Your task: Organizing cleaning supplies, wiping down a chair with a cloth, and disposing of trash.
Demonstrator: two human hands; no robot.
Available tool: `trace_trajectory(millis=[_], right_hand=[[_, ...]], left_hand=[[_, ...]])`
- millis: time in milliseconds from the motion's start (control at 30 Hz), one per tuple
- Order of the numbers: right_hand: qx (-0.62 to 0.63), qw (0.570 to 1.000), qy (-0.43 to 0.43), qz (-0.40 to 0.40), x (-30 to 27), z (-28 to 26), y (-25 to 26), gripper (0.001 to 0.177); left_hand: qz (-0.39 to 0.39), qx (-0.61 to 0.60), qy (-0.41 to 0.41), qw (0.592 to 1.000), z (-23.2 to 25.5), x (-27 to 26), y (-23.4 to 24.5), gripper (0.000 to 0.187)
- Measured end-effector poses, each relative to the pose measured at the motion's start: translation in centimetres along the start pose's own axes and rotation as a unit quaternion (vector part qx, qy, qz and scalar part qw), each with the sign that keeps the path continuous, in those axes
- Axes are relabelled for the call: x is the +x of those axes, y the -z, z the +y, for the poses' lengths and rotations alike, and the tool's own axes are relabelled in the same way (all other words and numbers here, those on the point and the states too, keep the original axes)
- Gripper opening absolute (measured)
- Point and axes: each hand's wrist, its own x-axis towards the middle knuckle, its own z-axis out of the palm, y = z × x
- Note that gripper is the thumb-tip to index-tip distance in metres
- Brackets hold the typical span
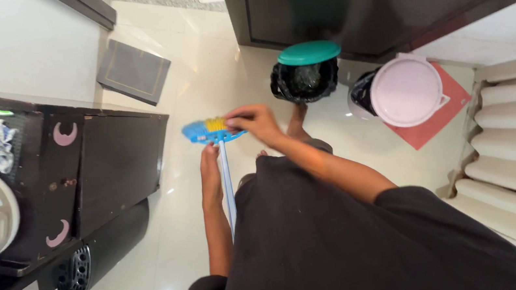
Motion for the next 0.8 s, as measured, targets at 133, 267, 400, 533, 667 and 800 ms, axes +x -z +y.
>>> trace_trajectory(millis=[133,267,400,533,667,800], right_hand=[[-0.15,0.988,0.046,0.013,-2.9,1.7,-5.8,0.025],[-0.231,0.96,0.026,-0.156,-7.6,0.8,-6.6,0.051],[-0.217,0.951,-0.035,-0.216,-9.1,3.0,-5.4,0.076],[-0.023,0.984,-0.153,-0.085,-5.4,7.2,-4.5,0.073],[-0.052,0.997,-0.046,-0.044,-6.1,3.1,-6.5,0.076],[-0.213,0.961,0.056,-0.167,-9.6,0.3,-6.9,0.069]], left_hand=[[-0.069,-0.274,0.026,0.959,2.5,0.8,-2.9,0.072],[-0.01,-0.407,-0.019,0.913,2.1,1.8,-3.6,0.069],[0.02,-0.298,-0.064,0.952,5.7,-0.5,-6.1,0.067],[-0.046,-0.277,-0.075,0.957,8.4,-3.8,-9.9,0.066],[-0.062,-0.327,-0.128,0.934,4.0,0.0,-8.2,0.064],[-0.006,-0.273,-0.217,0.937,1.0,1.4,-7.4,0.061]])
